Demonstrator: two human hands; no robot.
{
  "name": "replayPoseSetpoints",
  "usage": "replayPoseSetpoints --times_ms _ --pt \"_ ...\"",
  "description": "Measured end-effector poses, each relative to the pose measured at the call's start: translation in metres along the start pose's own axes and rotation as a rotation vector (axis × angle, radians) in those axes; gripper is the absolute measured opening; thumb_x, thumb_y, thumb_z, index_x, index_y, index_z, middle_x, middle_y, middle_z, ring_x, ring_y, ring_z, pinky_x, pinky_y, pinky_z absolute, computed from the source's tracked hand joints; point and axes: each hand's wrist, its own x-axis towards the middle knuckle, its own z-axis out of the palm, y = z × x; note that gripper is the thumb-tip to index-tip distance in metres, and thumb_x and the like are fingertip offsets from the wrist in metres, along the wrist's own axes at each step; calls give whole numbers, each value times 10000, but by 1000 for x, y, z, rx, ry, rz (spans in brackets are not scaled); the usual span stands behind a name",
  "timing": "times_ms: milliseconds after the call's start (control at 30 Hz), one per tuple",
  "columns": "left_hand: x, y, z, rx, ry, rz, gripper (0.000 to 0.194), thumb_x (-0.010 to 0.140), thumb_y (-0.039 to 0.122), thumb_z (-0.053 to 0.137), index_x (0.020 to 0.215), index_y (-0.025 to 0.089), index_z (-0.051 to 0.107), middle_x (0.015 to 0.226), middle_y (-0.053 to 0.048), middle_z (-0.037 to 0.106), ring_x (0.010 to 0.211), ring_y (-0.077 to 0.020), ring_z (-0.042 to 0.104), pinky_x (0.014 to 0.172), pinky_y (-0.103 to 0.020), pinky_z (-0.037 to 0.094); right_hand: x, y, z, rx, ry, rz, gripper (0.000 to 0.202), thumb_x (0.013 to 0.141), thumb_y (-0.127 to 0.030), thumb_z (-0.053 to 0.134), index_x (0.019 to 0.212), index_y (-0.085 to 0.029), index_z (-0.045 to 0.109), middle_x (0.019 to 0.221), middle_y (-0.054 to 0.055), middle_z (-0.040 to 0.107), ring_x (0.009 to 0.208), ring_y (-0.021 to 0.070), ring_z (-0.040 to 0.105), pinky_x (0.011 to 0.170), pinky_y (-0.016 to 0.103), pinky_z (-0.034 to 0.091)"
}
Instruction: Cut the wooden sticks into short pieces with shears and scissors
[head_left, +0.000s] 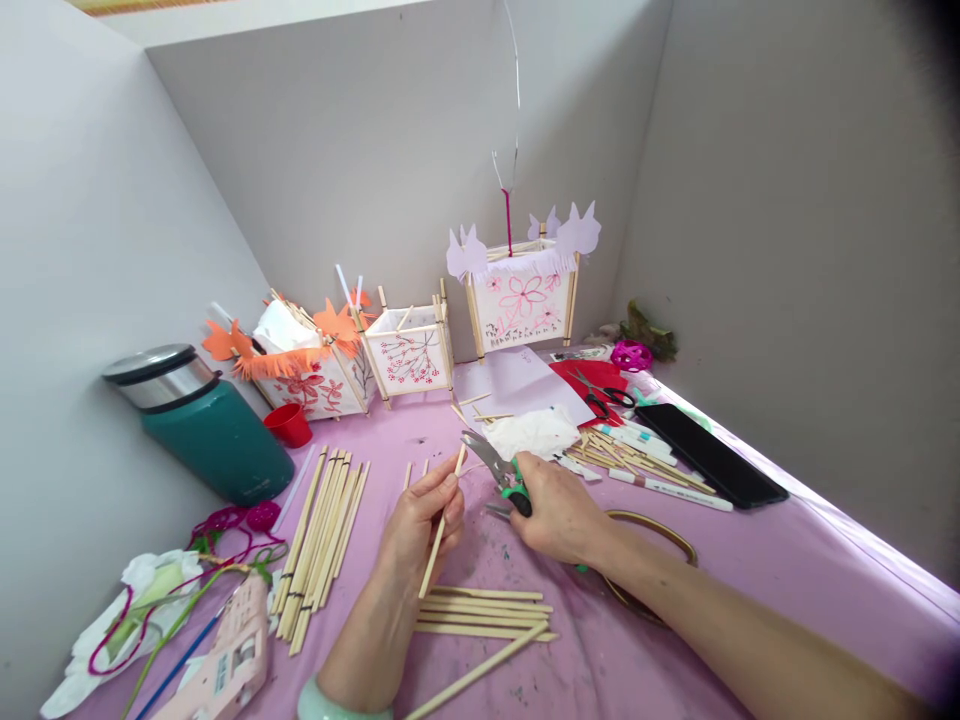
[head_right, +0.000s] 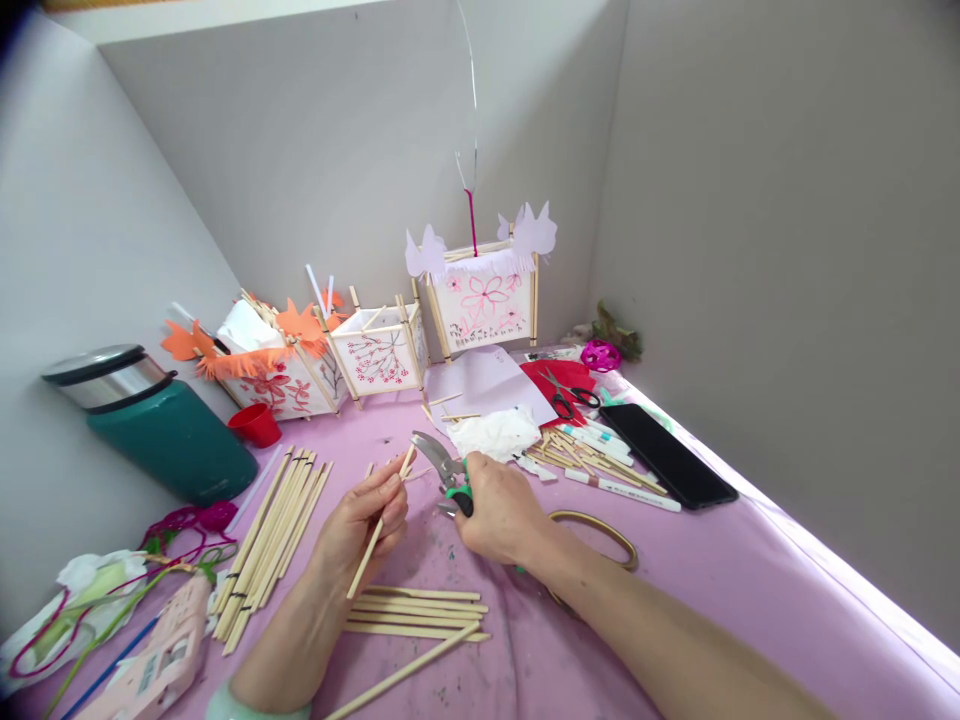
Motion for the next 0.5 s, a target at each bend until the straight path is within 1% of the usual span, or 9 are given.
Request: replayPoseSetpoints --times_ms 200,367,433,500 --pt "0 2 -1 24 -4 23 560 679 277 757 1197 126 607 455 87 410 367 -29 205 357 -169 104 3 3 2 3 4 6 172 754 -254 583 856 -201 455 799 56 621 740 209 567 615 277 292" --pt "1 1 -1 124 45 33 622 669 321 758 1232 112 596 444 85 433 343 -28 232 369 -192 118 1 1 -1 27 28 -52 220 725 -228 604 890 -209 460 941 53 597 866 200 541 709 270 336" --pt "2 0 -1 176 67 42 664 656 346 764 1250 106 590 438 82 444 337 -32 258 375 -200 130 0 1 -1 44 33 -58 237 711 -226 617 890 -208 462 952 60 586 883 206 530 732 275 342" --pt "3 -1 -3 220 79 52 689 650 367 766 1261 105 586 433 82 441 334 -36 272 379 -205 130 0 2 -1 60 33 -51 228 708 -225 618 871 -209 459 923 59 583 850 204 528 712 275 340"
